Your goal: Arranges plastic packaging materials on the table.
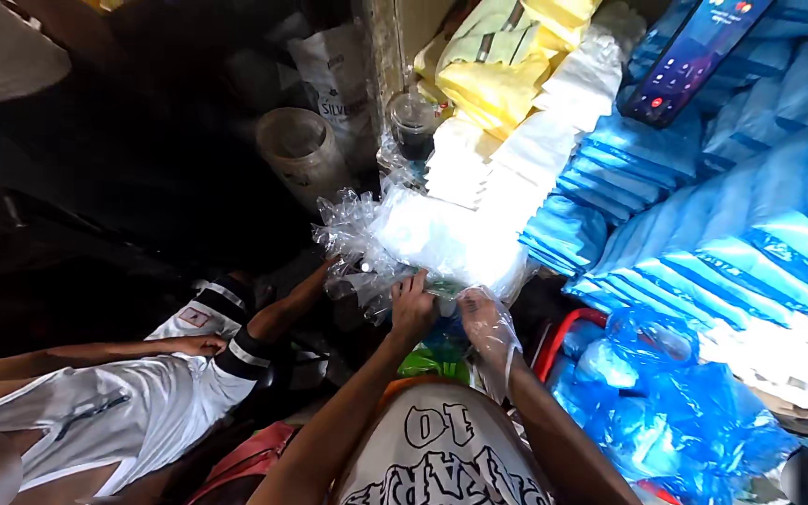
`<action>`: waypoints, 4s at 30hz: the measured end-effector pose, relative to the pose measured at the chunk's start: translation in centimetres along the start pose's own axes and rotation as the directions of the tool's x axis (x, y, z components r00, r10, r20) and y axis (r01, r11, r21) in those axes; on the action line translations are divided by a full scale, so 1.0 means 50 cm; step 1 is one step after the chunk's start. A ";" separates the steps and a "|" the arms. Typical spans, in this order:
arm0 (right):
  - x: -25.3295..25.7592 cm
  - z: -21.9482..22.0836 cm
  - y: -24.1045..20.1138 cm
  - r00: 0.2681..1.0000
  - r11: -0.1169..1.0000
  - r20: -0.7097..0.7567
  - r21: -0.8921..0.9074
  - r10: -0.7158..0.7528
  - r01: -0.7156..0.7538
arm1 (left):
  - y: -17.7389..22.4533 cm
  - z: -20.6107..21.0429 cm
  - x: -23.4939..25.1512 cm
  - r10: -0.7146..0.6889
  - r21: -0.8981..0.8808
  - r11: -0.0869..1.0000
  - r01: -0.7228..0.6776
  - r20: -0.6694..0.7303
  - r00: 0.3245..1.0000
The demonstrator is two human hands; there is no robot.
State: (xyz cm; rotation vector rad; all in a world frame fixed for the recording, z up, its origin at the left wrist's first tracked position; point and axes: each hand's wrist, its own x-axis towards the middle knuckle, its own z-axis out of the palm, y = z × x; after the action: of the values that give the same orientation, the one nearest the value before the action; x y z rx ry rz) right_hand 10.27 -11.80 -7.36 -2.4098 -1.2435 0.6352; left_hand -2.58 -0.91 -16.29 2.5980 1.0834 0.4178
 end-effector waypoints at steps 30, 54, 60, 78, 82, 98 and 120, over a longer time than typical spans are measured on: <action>0.006 0.039 -0.056 0.938 0.921 0.342 -0.345 -0.055 0.180 | -0.029 -0.032 -0.026 -0.037 -0.001 0.999 0.037 -0.068 0.997; 0.074 0.062 -0.098 0.945 0.896 0.260 -0.439 0.198 -0.067 | 0.021 -0.134 -0.062 -0.096 -0.532 0.846 0.021 -0.114 0.989; 0.070 0.073 -0.064 0.959 0.914 0.267 -0.405 0.092 0.025 | 0.024 -0.263 -0.044 -0.081 -0.714 0.696 0.074 0.025 0.996; 0.017 -0.061 -0.052 0.921 0.968 0.388 -0.210 -0.047 0.138 | 0.046 -0.538 0.172 0.034 -0.217 0.957 -0.192 -0.572 0.819; 0.029 -0.056 -0.022 0.929 0.989 0.368 -0.122 -0.038 0.089 | 0.066 -0.416 0.203 0.165 -0.085 0.970 -0.226 -0.447 0.879; 0.009 -0.018 0.005 0.938 0.452 0.329 0.824 0.109 -0.342 | 0.029 -0.189 0.111 -0.045 -0.579 0.814 0.043 0.010 0.999; -0.012 -0.026 0.005 0.965 0.328 0.200 0.912 0.171 -0.248 | -0.022 -0.148 0.080 0.002 -0.388 0.920 -0.045 -0.110 0.994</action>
State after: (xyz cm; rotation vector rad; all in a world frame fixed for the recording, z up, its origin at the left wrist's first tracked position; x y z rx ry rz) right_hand 10.86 -12.55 -6.25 -1.4996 -0.2981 1.1276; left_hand -3.35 3.88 -9.33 2.2561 0.8926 0.7093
